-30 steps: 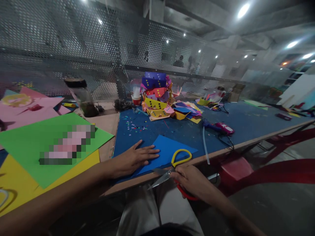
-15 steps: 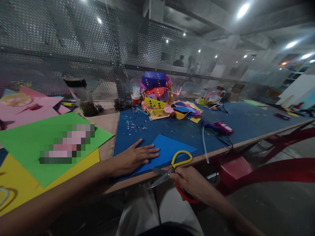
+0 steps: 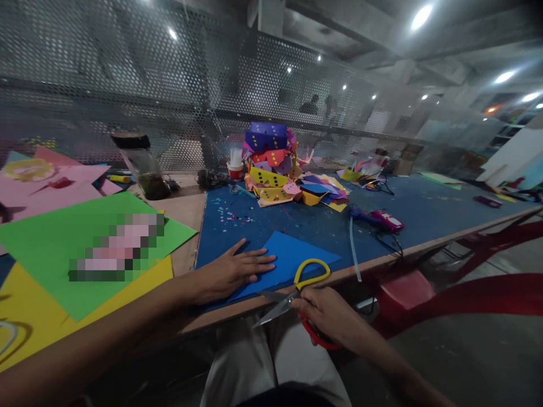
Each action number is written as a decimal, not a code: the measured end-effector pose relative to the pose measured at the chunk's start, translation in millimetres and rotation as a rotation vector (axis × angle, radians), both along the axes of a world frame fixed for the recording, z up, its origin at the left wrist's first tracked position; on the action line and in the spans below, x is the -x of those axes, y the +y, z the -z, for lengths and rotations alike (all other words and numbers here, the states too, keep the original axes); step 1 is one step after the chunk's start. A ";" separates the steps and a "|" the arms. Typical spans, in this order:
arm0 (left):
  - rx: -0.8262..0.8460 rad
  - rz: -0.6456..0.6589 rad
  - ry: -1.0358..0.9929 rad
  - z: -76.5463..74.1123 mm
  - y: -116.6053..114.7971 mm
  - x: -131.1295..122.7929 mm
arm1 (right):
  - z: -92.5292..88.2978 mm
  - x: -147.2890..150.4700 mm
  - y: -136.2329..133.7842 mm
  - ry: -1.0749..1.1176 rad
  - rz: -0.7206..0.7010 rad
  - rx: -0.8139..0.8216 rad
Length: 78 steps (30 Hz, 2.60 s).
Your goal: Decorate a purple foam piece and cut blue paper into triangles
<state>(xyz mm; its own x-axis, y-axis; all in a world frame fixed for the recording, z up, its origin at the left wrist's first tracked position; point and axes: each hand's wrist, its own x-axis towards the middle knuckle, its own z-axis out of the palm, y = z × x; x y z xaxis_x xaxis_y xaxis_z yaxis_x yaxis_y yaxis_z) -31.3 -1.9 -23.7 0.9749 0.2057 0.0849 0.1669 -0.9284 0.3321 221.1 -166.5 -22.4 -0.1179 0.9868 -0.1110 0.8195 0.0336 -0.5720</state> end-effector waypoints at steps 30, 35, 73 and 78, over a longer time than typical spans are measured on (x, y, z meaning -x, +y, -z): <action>-0.042 -0.082 0.027 -6.5 3.6 -12.5 | -5.6 -7.7 7.0 0.020 -0.010 0.050; -0.069 -0.069 -0.025 -1.6 3.9 -12.4 | -4.1 -2.0 4.5 -0.019 0.022 0.042; -0.106 -0.083 -0.028 0.1 2.0 -13.5 | -7.2 14.8 -2.2 -0.020 0.031 0.054; -0.058 -0.056 -0.035 -2.1 0.2 -13.5 | -8.0 18.6 0.9 -0.031 0.024 0.047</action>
<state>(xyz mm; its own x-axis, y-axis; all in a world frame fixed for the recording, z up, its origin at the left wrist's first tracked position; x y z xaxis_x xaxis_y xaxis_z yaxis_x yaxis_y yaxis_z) -17.8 -1.6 -21.6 0.9582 0.2539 0.1317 0.2089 -0.9357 0.2842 202.6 -165.6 -14.4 -0.0899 0.9829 -0.1608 0.8371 -0.0129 -0.5469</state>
